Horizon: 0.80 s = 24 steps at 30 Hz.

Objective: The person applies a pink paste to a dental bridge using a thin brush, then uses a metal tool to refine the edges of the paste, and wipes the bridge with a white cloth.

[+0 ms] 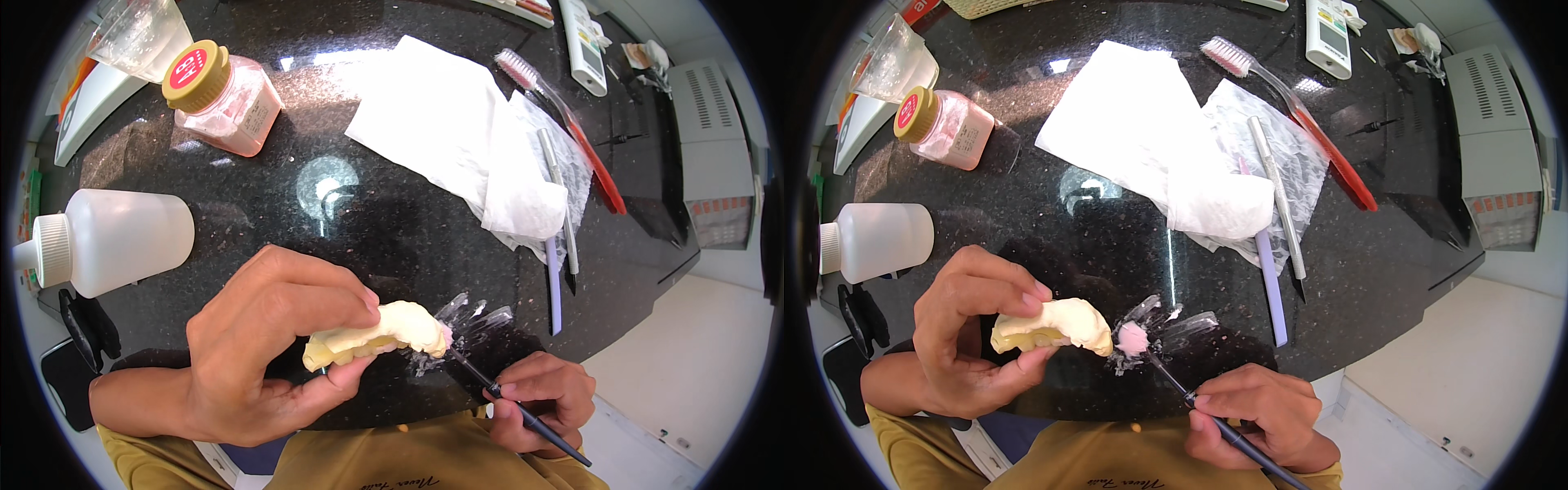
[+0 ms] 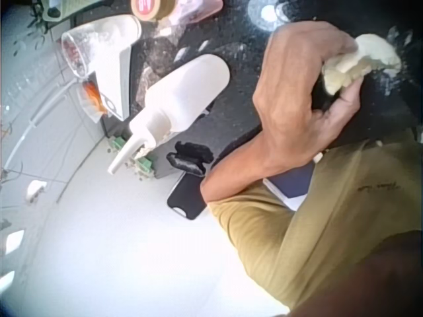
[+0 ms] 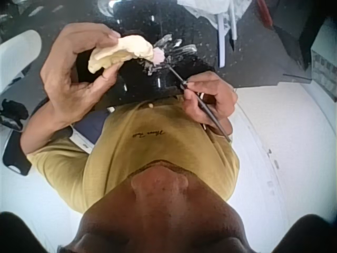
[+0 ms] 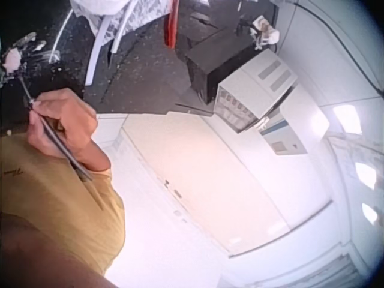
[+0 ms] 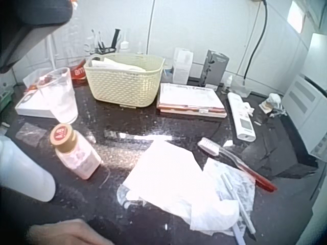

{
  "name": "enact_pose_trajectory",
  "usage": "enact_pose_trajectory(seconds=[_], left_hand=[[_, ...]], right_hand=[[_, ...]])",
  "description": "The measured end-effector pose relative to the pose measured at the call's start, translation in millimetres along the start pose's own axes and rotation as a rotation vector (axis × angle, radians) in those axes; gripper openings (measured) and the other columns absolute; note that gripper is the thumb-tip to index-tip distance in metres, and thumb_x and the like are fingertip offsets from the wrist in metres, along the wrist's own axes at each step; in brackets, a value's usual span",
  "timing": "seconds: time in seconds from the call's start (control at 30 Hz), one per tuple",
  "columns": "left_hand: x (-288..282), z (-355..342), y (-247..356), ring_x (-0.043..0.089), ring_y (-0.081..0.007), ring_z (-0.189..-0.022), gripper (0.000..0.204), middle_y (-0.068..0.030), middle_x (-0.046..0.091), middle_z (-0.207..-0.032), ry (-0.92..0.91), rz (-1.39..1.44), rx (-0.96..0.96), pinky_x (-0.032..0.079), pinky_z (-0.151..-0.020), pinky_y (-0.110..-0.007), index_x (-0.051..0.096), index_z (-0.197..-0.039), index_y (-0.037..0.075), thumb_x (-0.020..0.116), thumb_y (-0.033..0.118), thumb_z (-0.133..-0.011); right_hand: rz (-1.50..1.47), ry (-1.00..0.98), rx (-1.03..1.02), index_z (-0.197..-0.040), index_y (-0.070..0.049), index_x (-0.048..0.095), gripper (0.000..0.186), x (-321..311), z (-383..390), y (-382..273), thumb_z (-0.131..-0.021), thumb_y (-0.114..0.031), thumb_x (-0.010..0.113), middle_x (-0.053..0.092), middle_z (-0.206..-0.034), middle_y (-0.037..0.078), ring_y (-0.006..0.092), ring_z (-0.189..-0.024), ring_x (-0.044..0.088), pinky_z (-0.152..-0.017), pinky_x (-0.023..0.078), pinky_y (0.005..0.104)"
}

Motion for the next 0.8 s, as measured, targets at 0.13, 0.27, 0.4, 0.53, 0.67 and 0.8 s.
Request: enact_pose_trajectory(seconds=[0.13,0.27,0.4,0.53,0.67,0.8], left_hand=[[-0.6,2.1,0.2,0.064,-0.0193,-0.078,0.040,-0.0180,0.065,-0.094,0.004,-0.005,-0.013,0.051,-0.068,-0.027,0.061,-0.098,0.000,0.080,-0.002,-0.063],[0.8,-0.2,-0.4,0.064,-0.0192,-0.078,0.040,-0.0178,0.065,-0.094,-0.006,0.001,-0.007,0.050,-0.068,-0.027,0.061,-0.098,0.001,0.080,-0.002,-0.063],[-0.4,1.3,0.5,0.064,-0.0190,-0.078,0.040,-0.0176,0.065,-0.094,-0.004,-0.004,-0.012,0.050,-0.068,-0.027,0.061,-0.098,0.001,0.080,-0.002,-0.063],[0.5,1.2,-0.8,0.064,-0.0187,-0.078,0.040,-0.0174,0.065,-0.094,-0.005,-0.006,-0.006,0.050,-0.068,-0.027,0.061,-0.098,0.001,0.080,-0.001,-0.063],[0.7,0.7,-0.2,0.064,-0.0185,-0.078,0.040,-0.0170,0.066,-0.094,-0.004,-0.001,-0.010,0.049,-0.067,-0.027,0.061,-0.098,0.002,0.080,-0.001,-0.063],[0.4,1.8,0.0,0.063,-0.0185,-0.078,0.041,-0.0166,0.066,-0.094,0.001,-0.005,-0.009,0.049,-0.068,-0.027,0.061,-0.099,0.002,0.080,-0.002,-0.063]], right_hand=[[-0.023,0.017,0.010,-0.085,0.000,0.066,0.023,0.9,0.5,1.7,-0.067,0.003,0.080,0.069,-0.074,0.013,0.0174,-0.058,0.066,-0.049,0.051,0.0232],[0.034,-0.001,0.007,-0.084,0.000,0.066,0.022,3.4,-2.6,-1.3,-0.066,0.004,0.079,0.069,-0.075,0.013,0.0174,-0.058,0.066,-0.050,0.051,0.0231],[-0.003,0.019,0.012,-0.084,0.001,0.066,0.022,-1.6,2.1,0.4,-0.066,0.004,0.078,0.069,-0.074,0.013,0.0169,-0.056,0.065,-0.049,0.051,0.0230],[0.007,0.023,0.021,-0.084,0.001,0.066,0.021,-1.8,2.7,2.3,-0.067,0.003,0.078,0.069,-0.073,0.013,0.0167,-0.055,0.064,-0.049,0.051,0.0232],[0.017,-0.001,0.016,-0.084,0.000,0.066,0.021,1.1,-0.9,-1.1,-0.067,0.002,0.077,0.069,-0.073,0.013,0.0165,-0.054,0.064,-0.048,0.051,0.0234],[0.002,0.024,0.022,-0.084,0.000,0.066,0.021,-0.8,2.3,1.6,-0.067,0.003,0.077,0.069,-0.073,0.013,0.0169,-0.055,0.064,-0.049,0.051,0.0233]])
Point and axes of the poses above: each hand's wrist, its own z-axis away from the middle knuckle, its own x-axis out of the palm, y = z × x, the point moved 8 cm from there along -z, towards the middle knuckle
